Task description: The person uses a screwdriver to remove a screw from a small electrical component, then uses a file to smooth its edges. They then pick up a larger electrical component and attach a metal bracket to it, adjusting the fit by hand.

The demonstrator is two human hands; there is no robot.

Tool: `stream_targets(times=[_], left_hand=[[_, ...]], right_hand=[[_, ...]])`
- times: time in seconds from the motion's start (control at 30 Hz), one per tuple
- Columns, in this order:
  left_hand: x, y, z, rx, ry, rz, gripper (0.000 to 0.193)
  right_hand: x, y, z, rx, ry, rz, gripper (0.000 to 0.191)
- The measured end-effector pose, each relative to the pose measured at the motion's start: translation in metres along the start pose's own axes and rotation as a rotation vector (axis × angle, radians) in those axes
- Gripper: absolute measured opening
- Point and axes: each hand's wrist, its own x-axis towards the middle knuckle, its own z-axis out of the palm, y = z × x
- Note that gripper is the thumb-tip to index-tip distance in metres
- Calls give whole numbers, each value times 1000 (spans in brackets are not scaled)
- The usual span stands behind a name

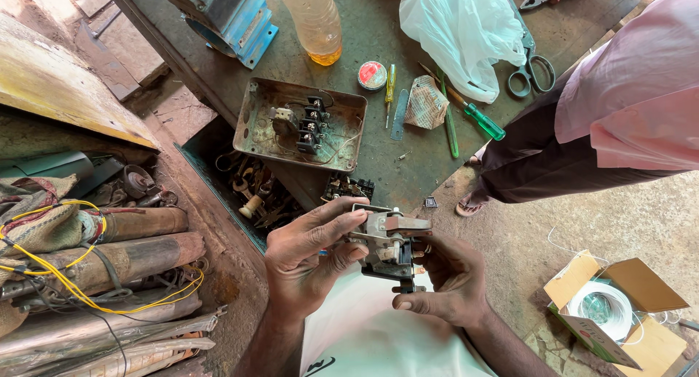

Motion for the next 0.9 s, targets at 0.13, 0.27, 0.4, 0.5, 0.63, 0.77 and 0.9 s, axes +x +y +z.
stream_targets(times=[0.13, 0.27, 0.4, 0.5, 0.63, 0.77, 0.9], left_hand=[[-1, 0, 2, 3, 16, 30, 41], [0, -1, 8, -48, 52, -43, 38], [2, 0, 13, -4, 41, -7, 36], [2, 1, 14, -25, 57, -41, 36], [1, 1, 14, 6, 44, -34, 37], [-1, -2, 14, -14, 33, -3, 38], [-3, -4, 13, -28, 28, 16, 39]], right_hand=[[1, -1, 1, -5, 4, -3, 98], [1, 1, 1, -8, -3, -3, 98], [2, 0, 0, -6, -12, -8, 96], [2, -2, 1, -13, -17, -5, 96], [3, -5, 2, -12, -18, -2, 96], [4, -8, 4, -10, -21, 4, 97], [7, -13, 6, -17, -33, -2, 99]])
